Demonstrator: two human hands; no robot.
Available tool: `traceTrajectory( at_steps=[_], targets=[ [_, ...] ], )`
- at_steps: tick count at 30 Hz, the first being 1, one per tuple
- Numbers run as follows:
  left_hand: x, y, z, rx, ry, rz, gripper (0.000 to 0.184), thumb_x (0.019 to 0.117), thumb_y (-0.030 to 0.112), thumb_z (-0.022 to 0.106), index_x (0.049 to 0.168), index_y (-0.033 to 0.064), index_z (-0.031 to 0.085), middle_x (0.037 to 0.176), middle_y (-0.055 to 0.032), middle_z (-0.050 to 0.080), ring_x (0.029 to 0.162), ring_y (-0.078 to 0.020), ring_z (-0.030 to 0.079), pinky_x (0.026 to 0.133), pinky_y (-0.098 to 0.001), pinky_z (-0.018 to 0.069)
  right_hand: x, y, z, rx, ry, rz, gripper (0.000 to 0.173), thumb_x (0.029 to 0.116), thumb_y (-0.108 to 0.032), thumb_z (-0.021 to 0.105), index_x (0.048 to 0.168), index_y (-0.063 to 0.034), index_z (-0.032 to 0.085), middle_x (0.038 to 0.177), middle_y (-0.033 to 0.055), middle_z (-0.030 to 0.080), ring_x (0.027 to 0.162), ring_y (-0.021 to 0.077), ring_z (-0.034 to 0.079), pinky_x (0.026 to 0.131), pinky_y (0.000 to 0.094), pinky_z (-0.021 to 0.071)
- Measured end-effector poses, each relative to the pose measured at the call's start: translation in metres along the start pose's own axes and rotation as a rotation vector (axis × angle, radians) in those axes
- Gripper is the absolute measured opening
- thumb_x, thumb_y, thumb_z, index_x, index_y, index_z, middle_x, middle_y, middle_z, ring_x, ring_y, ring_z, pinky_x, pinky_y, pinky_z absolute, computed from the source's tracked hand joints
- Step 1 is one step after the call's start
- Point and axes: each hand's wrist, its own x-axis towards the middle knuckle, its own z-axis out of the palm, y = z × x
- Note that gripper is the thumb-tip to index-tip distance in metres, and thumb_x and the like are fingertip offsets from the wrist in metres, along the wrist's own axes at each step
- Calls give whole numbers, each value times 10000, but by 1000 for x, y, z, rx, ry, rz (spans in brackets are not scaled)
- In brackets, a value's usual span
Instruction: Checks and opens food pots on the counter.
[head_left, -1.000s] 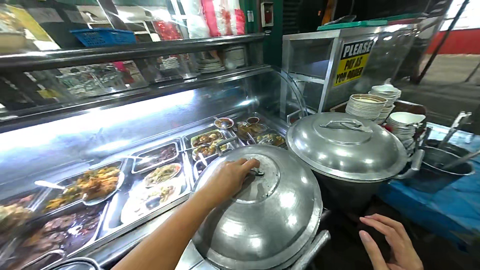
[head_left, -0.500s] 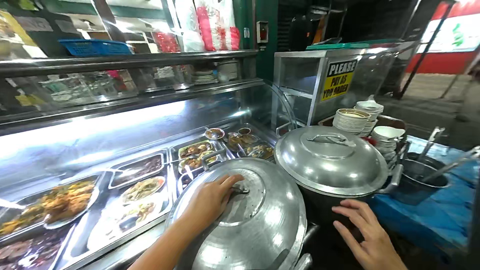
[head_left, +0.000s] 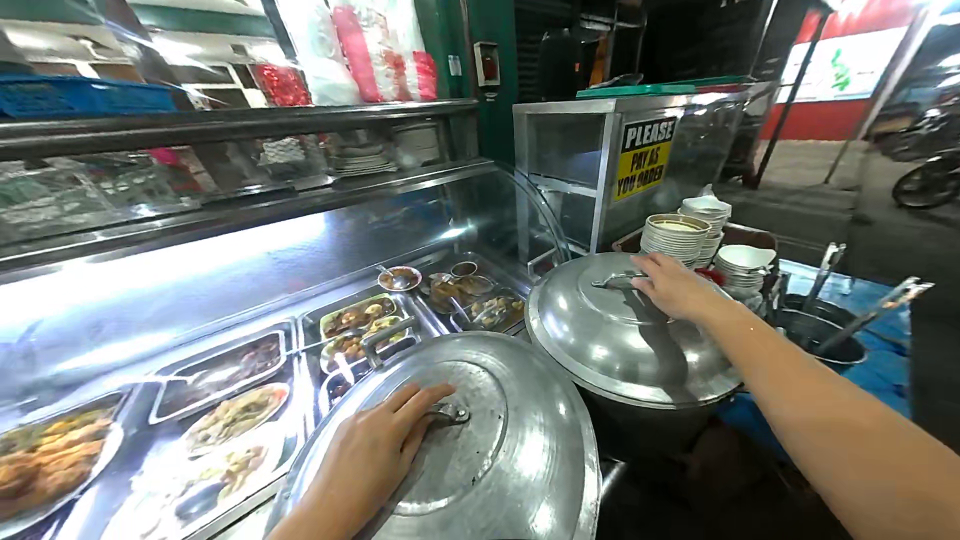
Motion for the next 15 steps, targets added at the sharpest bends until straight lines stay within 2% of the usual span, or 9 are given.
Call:
traceTrajectory(
  at_steps=[3, 5, 6, 10, 12, 15],
  targets=[
    [-4, 2, 0, 40, -8, -54, 334, 945, 247, 493, 1162, 231, 747, 903, -38, 700, 645, -221, 690, 500, -427, 554, 27, 13, 3, -115, -156, -55, 472, 1086, -340, 499, 1409, -5, 583, 1375, 265, 591, 1330, 436, 533, 1105, 606, 409],
    [-8, 6, -1, 41, -13, -98, 330, 933, 232, 527, 1185, 214, 739, 963, -39, 718, 697, -222, 704, 550, -434, 576, 36, 15, 2, -175, -192, -111, 420, 1072, -372, 524, 1197, 0, 673, 1169, 243, 680, 1178, 423, 628, 997, 614, 477],
    [-9, 7, -1, 43, -10, -116, 329, 933, 238, 537, 1198, 216, 731, 1008, -31, 720, 740, -213, 710, 584, -428, 587, 40, 16, -1, -199, -213, -128, 419, 1067, -394, 526, 1144, -13, 680, 1095, 231, 693, 1115, 418, 654, 946, 617, 499],
    [-9, 7, -5, 61, -74, -192, 329, 944, 270, 562, 1232, 232, 716, 1234, 1, 702, 1070, -217, 712, 817, -460, 612, 53, 27, -5, -257, -252, -230, 434, 1062, -433, 518, 1085, -32, 683, 972, 212, 703, 1000, 417, 681, 861, 610, 523],
    [-8, 11, -8, 66, -97, -236, 314, 940, 243, 576, 1208, 210, 736, 1198, -15, 730, 1083, -251, 716, 855, -509, 597, 58, 31, -3, -281, -228, -293, 419, 1062, -417, 528, 1042, -34, 696, 943, 196, 706, 980, 401, 686, 844, 595, 523],
    [-9, 15, -10, 62, -96, -285, 314, 952, 243, 556, 1187, 210, 762, 1165, -2, 752, 1067, -226, 728, 883, -498, 593, 58, 30, -5, -321, -225, -339, 391, 1065, -389, 531, 1028, -34, 690, 947, 184, 707, 978, 387, 689, 833, 575, 529]
  ],
)
